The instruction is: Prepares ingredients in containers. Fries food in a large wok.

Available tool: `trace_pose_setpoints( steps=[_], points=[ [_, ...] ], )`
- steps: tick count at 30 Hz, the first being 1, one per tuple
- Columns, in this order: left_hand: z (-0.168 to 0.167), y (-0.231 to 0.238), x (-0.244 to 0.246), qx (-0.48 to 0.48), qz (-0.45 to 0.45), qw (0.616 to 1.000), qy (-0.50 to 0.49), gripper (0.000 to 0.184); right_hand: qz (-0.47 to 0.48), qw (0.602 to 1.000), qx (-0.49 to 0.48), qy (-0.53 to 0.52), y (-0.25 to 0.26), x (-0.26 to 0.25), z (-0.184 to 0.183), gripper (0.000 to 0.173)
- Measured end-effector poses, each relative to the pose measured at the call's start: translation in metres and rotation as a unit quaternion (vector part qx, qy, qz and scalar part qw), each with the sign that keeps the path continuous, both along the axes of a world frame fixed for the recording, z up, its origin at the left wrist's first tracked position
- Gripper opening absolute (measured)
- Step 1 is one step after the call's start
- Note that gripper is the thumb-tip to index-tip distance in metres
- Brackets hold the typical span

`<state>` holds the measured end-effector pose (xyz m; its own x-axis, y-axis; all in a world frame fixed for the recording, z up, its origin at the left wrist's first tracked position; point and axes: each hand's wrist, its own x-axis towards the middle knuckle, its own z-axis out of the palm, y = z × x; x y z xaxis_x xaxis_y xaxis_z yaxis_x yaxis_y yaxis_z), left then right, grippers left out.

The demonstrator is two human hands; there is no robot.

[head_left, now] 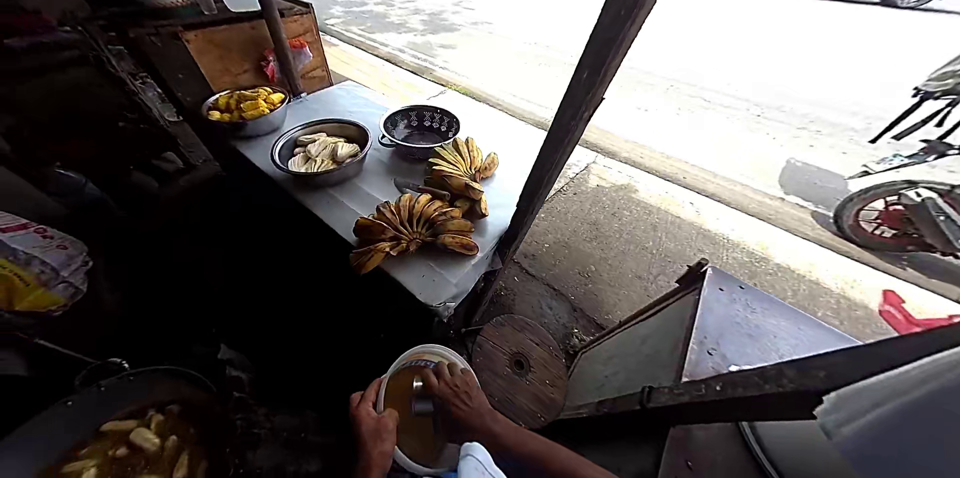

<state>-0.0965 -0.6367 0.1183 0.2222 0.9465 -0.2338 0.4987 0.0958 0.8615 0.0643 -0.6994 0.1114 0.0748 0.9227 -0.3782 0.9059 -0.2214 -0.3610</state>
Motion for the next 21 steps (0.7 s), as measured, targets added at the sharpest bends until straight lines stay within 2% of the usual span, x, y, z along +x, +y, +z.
trace_pose_setpoints(
  steps=[3,6,8,10,15,17,19,21],
  points=[
    [0.002,0.007,-0.008,0.033,-0.006,0.999,0.028,0.054,0.029,0.998,-0.010,-0.059,0.028,-0.015,-0.005,0.058],
    [0.008,0.012,-0.016,0.078,-0.018,0.996,0.048,0.054,0.016,1.000,-0.008,0.021,0.054,-0.036,-0.016,0.070],
    [0.009,0.019,-0.021,0.096,-0.011,0.994,0.042,0.053,-0.004,0.995,0.010,0.095,0.064,-0.053,-0.017,0.071],
    [0.012,0.027,-0.029,0.088,0.007,0.996,0.035,0.052,-0.021,0.992,0.024,0.125,0.066,-0.063,-0.018,0.074],
    [0.020,0.037,-0.042,0.084,0.038,0.996,0.017,0.055,-0.015,0.998,0.046,-0.035,0.075,-0.061,-0.011,0.066],
    [0.021,0.036,-0.043,0.097,0.019,0.995,0.032,0.056,0.010,0.998,0.051,-0.027,0.085,-0.064,-0.014,0.063],
    [0.019,0.039,-0.045,0.116,0.010,0.992,0.038,0.055,0.041,0.998,0.051,0.023,0.096,-0.070,-0.017,0.061],
    [0.020,0.044,-0.050,0.108,0.022,0.993,0.031,0.052,0.062,0.994,0.055,0.070,0.098,-0.074,-0.017,0.067]
  ],
)
